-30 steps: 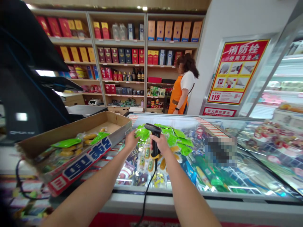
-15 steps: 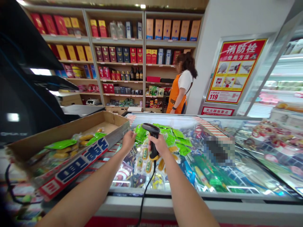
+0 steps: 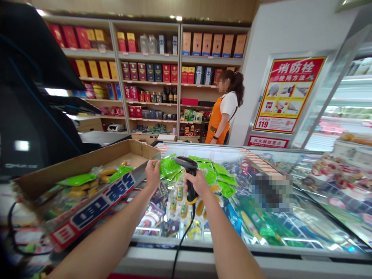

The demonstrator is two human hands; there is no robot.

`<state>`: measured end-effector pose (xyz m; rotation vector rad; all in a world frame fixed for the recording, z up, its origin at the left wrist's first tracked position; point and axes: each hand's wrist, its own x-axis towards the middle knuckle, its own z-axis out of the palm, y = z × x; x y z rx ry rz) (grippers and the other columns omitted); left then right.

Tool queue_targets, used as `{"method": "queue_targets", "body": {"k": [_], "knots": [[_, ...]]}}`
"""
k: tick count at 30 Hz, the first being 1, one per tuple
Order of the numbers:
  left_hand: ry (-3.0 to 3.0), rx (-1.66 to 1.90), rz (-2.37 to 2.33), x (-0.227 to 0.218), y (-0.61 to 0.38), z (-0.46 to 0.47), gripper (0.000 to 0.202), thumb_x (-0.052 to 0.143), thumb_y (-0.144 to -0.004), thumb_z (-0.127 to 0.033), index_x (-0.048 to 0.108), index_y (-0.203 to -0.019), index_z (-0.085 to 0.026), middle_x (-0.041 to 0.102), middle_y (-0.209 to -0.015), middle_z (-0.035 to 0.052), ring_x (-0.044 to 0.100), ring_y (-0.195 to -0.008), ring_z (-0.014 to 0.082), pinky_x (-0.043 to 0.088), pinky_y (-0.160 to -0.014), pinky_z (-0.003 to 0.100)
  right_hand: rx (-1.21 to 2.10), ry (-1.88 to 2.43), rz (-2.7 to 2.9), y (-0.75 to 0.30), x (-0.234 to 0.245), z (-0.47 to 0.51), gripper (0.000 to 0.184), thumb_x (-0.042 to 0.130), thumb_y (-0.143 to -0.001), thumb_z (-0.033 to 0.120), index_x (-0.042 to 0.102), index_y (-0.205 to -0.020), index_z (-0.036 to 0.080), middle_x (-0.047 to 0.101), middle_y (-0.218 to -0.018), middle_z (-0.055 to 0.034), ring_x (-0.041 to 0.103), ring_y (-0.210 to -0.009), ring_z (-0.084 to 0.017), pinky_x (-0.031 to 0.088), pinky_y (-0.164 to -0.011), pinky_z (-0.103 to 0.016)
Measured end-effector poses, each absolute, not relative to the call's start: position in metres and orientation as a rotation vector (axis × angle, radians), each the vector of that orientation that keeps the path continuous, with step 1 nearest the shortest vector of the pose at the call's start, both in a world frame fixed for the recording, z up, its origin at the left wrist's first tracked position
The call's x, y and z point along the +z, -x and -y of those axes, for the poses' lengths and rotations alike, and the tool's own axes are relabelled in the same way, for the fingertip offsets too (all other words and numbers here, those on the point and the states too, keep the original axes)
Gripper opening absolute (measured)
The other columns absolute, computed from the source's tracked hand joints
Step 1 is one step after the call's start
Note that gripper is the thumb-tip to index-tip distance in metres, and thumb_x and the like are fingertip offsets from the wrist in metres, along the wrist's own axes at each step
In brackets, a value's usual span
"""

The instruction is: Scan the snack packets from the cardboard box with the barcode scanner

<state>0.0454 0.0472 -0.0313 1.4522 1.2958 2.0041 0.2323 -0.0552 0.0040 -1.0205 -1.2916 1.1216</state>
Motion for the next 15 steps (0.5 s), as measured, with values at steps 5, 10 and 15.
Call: {"method": "queue_targets", "body": {"k": [5, 10, 15], "knots": [[-1.501, 1.969, -1.284, -0.0284, -0.0467, -0.0421, 0.007, 0.057, -0.082, -0.024, 0.058, -0.077, -0.019, 0.063, -0.070, 0.0004, 0.060, -0.071, 0.0179, 0.043, -0.069, 0.028, 1.129, 1.034, 1.322, -0.2328, 0.0054, 0.0575, 0.031, 0.067, -0.072, 0.042, 0.059, -0.057, 0.017, 0.056, -0.045, 0.0006, 0.055, -0.036, -0.013, 0.046, -0.038, -0.024], [-1.521, 1.950, -1.290, -0.0281, -0.0467, -0.0401, 0.008, 0.056, -0.083, -0.025, 0.056, -0.077, -0.019, 0.062, -0.070, 0.0001, 0.059, -0.071, 0.0179, 0.043, -0.069, 0.028, 1.129, 1.039, 1.345, -0.2342, 0.0040, 0.0567, 0.033, 0.066, -0.073, 0.043, 0.058, -0.056, 0.016, 0.055, -0.043, 0.0005, 0.054, -0.036, -0.013, 0.045, -0.038, -0.023], [-1.556, 1.924, -1.324, -0.0263, -0.0467, -0.0381, 0.008, 0.055, -0.084, -0.025, 0.055, -0.077, -0.020, 0.063, -0.071, 0.0009, 0.060, -0.072, 0.0181, 0.044, -0.070, 0.029, 1.132, 1.029, 1.331, -0.2341, 0.0036, 0.0559, 0.032, 0.067, -0.073, 0.042, 0.059, -0.055, 0.016, 0.055, -0.044, 0.0004, 0.055, -0.036, -0.013, 0.045, -0.037, -0.023]]}}
